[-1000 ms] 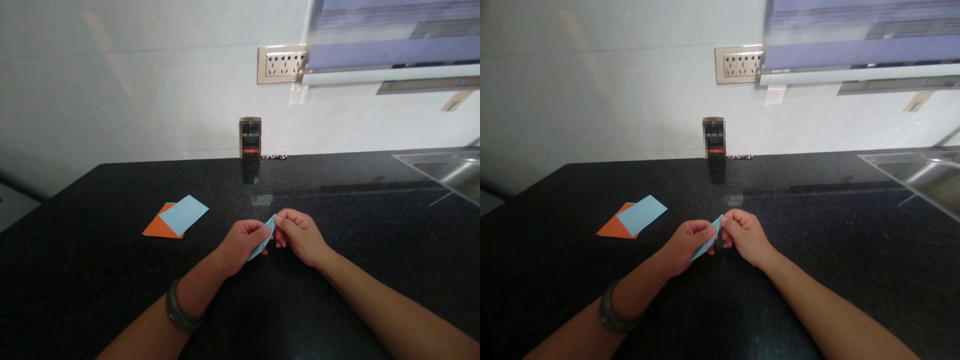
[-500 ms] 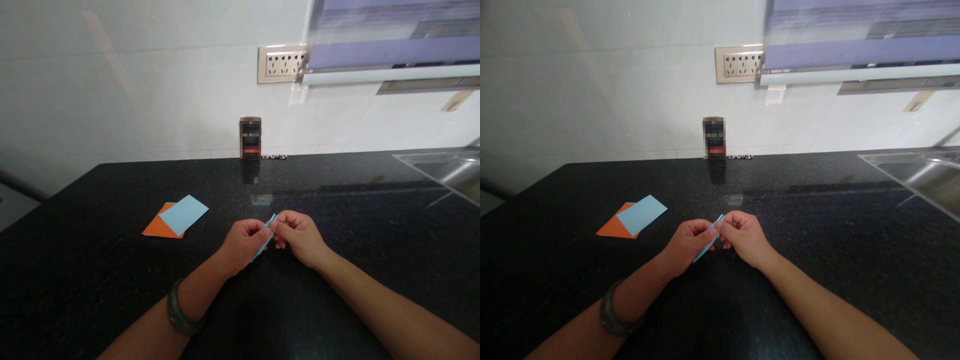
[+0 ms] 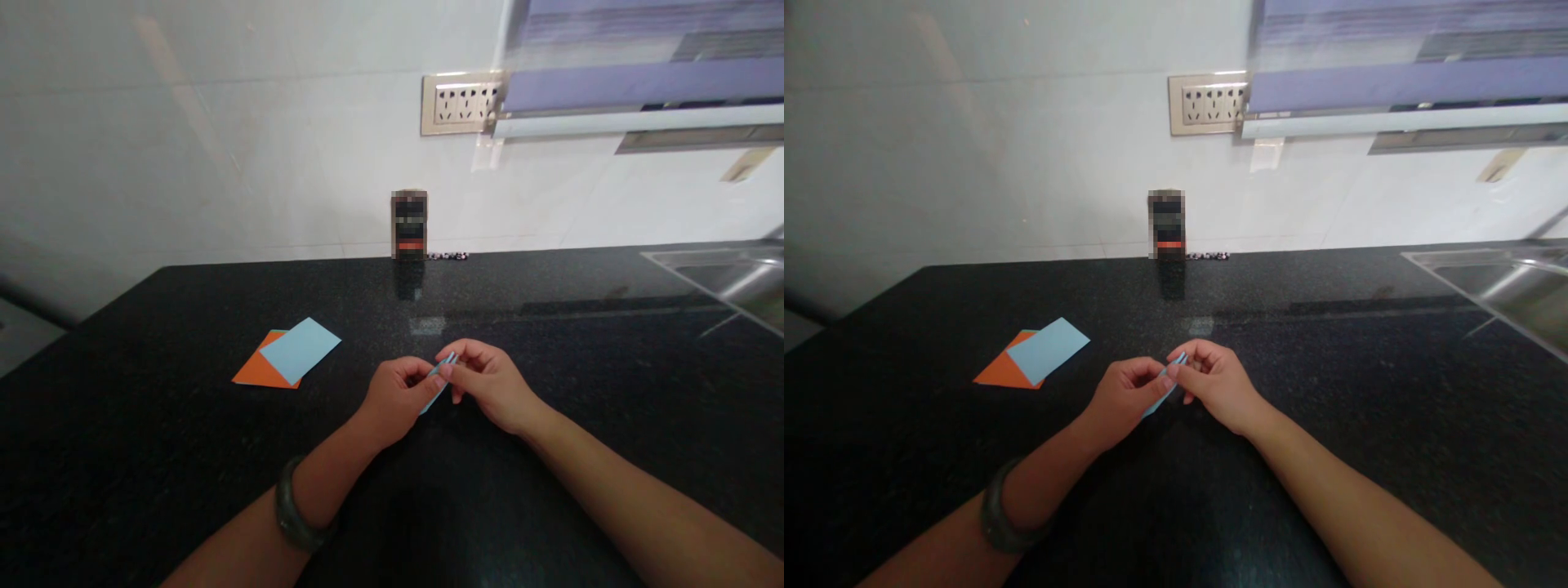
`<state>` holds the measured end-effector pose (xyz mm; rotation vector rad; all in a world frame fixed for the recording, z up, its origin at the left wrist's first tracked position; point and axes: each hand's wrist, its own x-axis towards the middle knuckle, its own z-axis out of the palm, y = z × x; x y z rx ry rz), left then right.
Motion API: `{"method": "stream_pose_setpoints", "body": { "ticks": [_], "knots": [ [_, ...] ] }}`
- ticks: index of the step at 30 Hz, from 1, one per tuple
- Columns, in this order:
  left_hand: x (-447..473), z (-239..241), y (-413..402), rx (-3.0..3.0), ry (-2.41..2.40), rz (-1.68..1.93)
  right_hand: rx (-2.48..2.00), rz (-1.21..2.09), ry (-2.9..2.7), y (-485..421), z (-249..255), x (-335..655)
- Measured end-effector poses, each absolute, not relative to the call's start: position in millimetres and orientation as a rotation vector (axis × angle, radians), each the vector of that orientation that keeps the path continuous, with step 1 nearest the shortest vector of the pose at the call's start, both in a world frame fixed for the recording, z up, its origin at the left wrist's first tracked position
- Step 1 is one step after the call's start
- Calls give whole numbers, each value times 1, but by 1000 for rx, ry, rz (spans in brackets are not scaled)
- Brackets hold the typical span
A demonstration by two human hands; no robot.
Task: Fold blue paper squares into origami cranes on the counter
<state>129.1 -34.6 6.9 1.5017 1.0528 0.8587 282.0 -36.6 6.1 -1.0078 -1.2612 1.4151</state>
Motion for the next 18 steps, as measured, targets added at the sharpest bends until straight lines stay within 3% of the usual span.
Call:
{"method": "stream_pose_setpoints", "body": {
  "ticks": [8,14,18],
  "knots": [
    [127,9,-32,1828,1163,987,-1019,1304,-1401,-32,3,291],
    [123,5,-30,2147,1129,964,-981,756,-2021,-30,11,304],
    [122,3,-29,2303,1108,931,-977,633,-2169,-30,16,307]
  ]
}}
